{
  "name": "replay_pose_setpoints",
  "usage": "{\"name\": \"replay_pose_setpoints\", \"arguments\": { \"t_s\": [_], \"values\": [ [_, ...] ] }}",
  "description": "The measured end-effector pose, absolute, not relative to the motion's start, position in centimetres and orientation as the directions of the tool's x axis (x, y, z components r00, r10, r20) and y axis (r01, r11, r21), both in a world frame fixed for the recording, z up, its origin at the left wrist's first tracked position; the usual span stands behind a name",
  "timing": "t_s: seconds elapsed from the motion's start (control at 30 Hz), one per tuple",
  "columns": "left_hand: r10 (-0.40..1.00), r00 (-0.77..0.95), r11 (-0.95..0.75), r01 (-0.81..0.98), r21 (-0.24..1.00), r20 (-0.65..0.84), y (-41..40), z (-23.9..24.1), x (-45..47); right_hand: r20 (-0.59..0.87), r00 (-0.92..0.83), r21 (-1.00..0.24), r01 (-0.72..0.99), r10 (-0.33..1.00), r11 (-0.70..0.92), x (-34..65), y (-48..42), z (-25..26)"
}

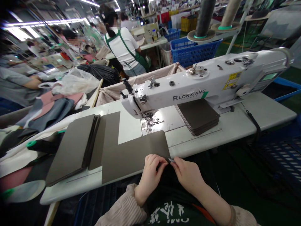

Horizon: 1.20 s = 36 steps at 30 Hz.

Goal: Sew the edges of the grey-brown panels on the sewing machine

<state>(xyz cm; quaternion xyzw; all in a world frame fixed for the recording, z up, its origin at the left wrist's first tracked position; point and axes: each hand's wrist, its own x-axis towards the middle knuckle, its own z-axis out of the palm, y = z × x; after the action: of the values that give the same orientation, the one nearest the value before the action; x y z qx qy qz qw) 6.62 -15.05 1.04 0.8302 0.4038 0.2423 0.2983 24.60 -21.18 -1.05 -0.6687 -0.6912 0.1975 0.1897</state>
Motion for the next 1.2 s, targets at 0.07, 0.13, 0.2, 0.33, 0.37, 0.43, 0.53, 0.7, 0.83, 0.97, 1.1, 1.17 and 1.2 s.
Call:
{"name": "replay_pose_setpoints", "arguments": {
  "t_s": [0.07, 0.13, 0.2, 0.33, 0.37, 0.43, 0.53, 0.7, 0.83, 0.97, 1.1, 1.17, 1.2],
  "values": [
    [0.753, 0.636, -0.552, 0.470, 0.689, 0.168, -14.7, 1.4, 5.5, 0.006, -0.021, -0.535, 0.845, 1.000, 0.021, 24.9, -21.2, -1.1],
    [0.627, 0.756, -0.646, 0.369, 0.668, 0.189, -14.3, 1.9, 3.4, 0.032, 0.014, -0.559, 0.829, 0.999, 0.007, 25.3, -21.2, -1.2],
    [0.564, 0.801, -0.703, 0.338, 0.625, 0.201, -13.9, 2.2, 0.7, 0.075, 0.033, -0.567, 0.824, 0.997, 0.015, 25.7, -21.0, -1.2],
    [0.710, 0.688, -0.669, 0.596, 0.445, 0.146, -13.4, 2.6, -4.8, 0.125, -0.092, -0.475, 0.868, 0.988, 0.141, 26.0, -19.9, -0.8],
    [0.733, 0.668, -0.660, 0.651, 0.375, 0.131, -13.3, 2.6, -5.9, 0.119, -0.140, -0.455, 0.872, 0.983, 0.179, 25.9, -19.6, -0.7],
    [0.752, 0.650, -0.653, 0.714, 0.252, 0.109, -13.1, 2.5, -8.0, 0.106, -0.230, -0.458, 0.852, 0.967, 0.253, 25.8, -18.8, -0.4],
    [0.754, 0.652, -0.651, 0.725, 0.222, 0.081, -12.8, 2.5, -10.6, 0.143, -0.286, -0.568, 0.760, 0.947, 0.315, 26.0, -17.8, 0.6],
    [0.852, 0.491, -0.498, 0.649, 0.576, 0.184, -12.7, 5.5, -13.3, 0.227, -0.094, -0.775, 0.585, 0.969, 0.239, 26.8, -16.6, 4.3],
    [0.996, 0.056, -0.084, 0.555, 0.828, 0.063, -12.7, 9.0, -13.1, 0.165, 0.100, -0.843, 0.531, 0.981, 0.088, 27.0, -15.9, 6.9],
    [0.975, -0.054, 0.223, 0.307, 0.925, -0.217, -12.6, 11.3, -12.0, 0.056, 0.142, -0.906, 0.422, 0.988, -0.009, 26.8, -15.2, 7.7],
    [0.954, -0.056, 0.301, 0.148, 0.942, -0.296, -13.0, 12.5, -11.6, 0.028, 0.183, -0.922, 0.384, 0.983, -0.046, 26.6, -14.9, 7.5],
    [0.946, -0.038, 0.325, 0.121, 0.938, -0.323, -13.3, 12.7, -11.8, -0.001, 0.205, -0.924, 0.374, 0.979, -0.079, 26.6, -14.7, 7.2],
    [0.942, -0.035, 0.337, 0.105, 0.936, -0.335, -13.4, 12.6, -11.9, -0.027, 0.209, -0.924, 0.368, 0.977, -0.104, 26.7, -14.6, 7.0]
  ]
}}
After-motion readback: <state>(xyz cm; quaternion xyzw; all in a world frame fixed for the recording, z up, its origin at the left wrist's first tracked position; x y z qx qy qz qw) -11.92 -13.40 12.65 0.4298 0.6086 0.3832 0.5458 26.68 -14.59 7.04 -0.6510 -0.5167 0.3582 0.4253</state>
